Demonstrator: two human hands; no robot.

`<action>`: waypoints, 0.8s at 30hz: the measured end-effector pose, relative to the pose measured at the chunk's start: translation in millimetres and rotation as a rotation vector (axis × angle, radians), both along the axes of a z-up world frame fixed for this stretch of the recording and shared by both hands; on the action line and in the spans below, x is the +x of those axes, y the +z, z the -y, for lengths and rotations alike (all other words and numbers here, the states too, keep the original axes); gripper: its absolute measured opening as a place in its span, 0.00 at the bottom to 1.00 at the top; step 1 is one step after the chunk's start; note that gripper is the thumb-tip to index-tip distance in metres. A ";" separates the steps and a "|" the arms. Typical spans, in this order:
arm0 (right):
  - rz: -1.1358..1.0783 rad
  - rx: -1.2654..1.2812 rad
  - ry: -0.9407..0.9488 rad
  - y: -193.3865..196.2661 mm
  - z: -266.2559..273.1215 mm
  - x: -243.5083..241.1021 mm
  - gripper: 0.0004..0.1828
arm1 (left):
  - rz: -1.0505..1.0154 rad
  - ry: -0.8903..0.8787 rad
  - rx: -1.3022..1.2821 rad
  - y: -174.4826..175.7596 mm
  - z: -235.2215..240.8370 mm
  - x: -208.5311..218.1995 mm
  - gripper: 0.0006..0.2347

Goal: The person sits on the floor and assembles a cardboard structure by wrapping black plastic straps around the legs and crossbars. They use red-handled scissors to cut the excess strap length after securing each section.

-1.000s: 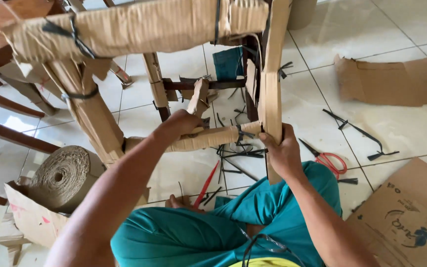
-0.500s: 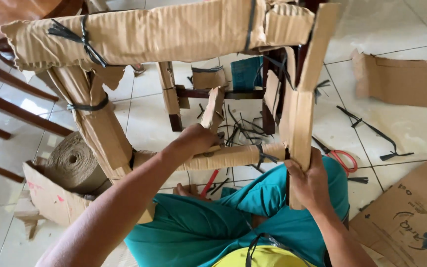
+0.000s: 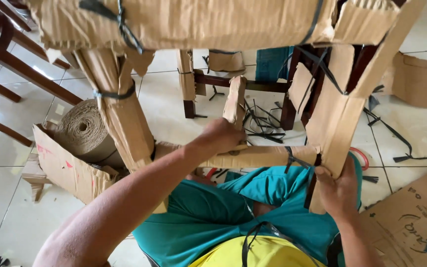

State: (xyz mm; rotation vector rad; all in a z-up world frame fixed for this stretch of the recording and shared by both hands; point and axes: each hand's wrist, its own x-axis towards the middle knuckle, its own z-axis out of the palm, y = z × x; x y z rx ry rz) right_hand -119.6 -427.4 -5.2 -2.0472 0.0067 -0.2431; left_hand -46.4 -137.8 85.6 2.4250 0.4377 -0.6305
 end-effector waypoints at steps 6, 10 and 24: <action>-0.049 0.114 0.013 -17.6 4.2 -22.9 0.35 | -0.132 0.048 -0.016 21.0 2.7 -12.3 0.23; -0.082 0.115 -0.138 29.9 -16.0 -33.9 0.46 | -0.126 0.028 -0.015 22.3 2.2 -7.4 0.20; 0.761 -0.048 0.242 121.0 -90.7 -16.4 0.14 | -0.233 0.171 -0.276 44.9 5.7 -4.5 0.07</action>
